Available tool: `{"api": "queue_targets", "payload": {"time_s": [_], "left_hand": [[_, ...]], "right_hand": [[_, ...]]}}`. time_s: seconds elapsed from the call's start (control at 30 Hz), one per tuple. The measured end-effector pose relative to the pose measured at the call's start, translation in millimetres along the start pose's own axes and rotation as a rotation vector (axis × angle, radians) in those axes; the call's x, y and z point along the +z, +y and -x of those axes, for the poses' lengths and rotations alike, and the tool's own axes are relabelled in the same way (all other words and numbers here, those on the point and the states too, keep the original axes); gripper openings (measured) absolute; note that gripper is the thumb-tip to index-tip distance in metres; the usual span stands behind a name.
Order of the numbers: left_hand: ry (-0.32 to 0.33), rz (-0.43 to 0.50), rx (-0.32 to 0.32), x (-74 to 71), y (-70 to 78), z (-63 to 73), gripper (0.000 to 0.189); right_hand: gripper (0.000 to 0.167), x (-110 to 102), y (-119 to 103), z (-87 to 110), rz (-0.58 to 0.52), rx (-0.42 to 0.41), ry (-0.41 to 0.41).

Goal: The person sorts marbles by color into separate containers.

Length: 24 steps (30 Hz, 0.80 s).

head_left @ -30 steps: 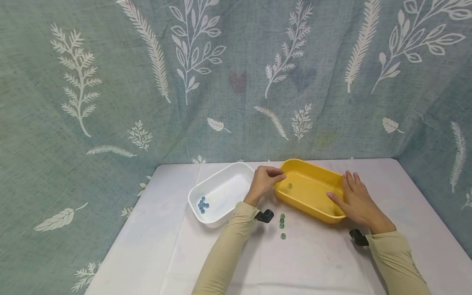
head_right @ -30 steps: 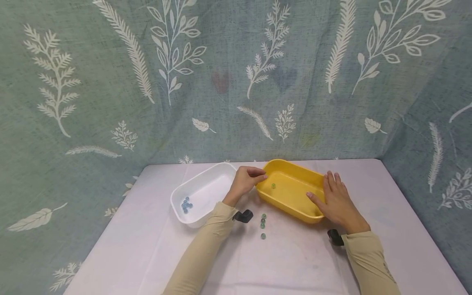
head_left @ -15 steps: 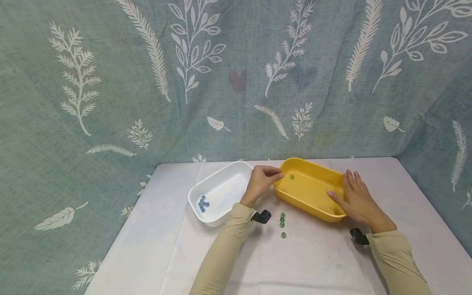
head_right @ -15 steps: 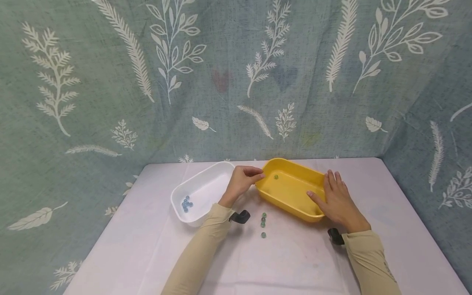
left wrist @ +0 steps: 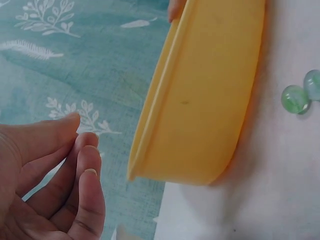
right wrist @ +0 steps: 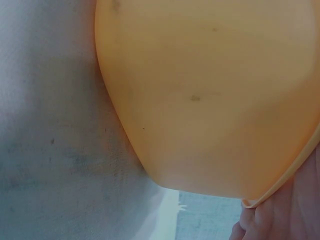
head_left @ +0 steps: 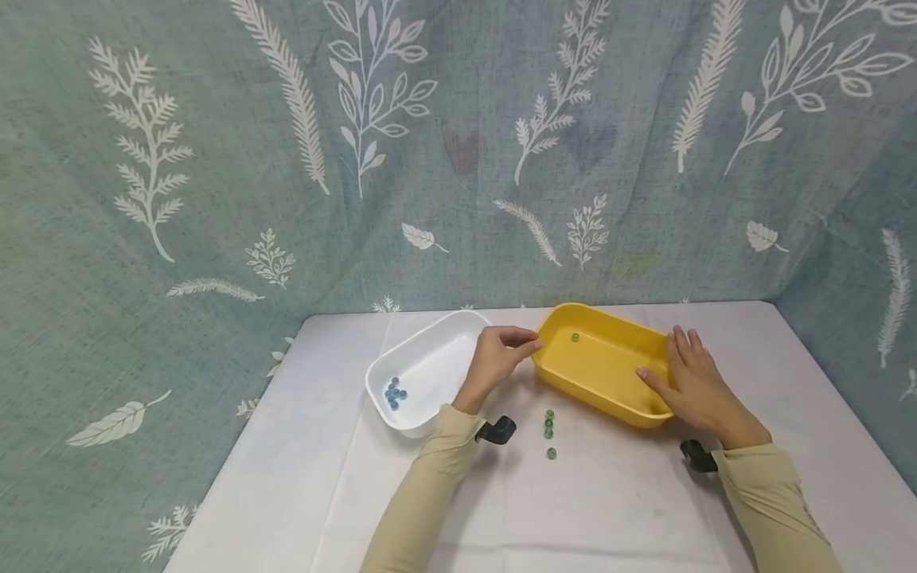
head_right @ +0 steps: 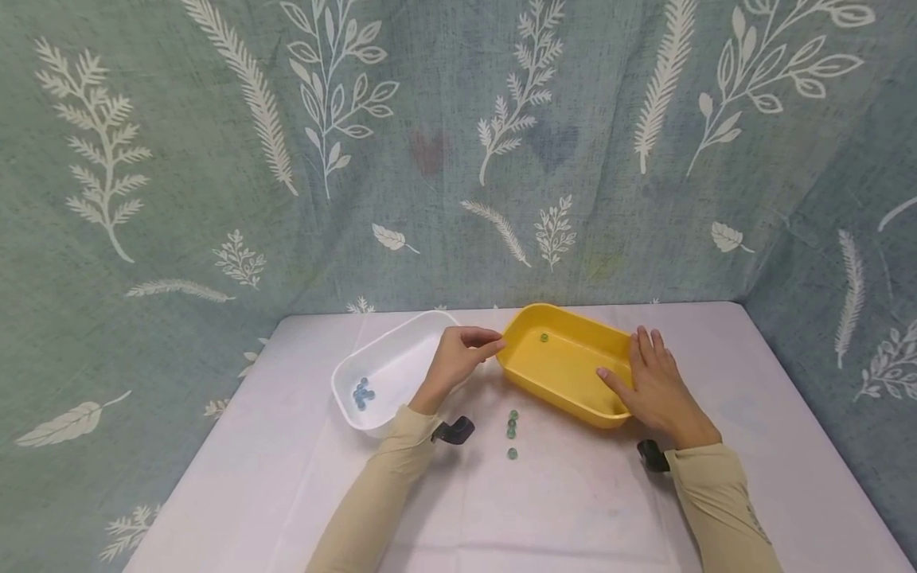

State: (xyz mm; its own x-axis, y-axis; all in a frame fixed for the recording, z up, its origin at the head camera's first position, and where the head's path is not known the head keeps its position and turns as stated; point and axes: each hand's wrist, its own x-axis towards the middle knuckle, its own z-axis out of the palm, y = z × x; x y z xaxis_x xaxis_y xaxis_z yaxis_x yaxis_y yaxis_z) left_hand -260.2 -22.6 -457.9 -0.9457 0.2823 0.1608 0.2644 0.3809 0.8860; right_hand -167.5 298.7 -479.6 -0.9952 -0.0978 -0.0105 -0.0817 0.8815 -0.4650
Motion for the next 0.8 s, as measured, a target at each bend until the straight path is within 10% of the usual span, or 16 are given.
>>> {"api": "queue_targets", "payload": {"time_s": [0.8], "left_hand": [[-0.169, -0.020, -0.008, -2.2, -10.4, 54.7, 0.025]], "right_hand": [[0.109, 2, 2, -2.7, 0.003, 0.039, -0.022]]}}
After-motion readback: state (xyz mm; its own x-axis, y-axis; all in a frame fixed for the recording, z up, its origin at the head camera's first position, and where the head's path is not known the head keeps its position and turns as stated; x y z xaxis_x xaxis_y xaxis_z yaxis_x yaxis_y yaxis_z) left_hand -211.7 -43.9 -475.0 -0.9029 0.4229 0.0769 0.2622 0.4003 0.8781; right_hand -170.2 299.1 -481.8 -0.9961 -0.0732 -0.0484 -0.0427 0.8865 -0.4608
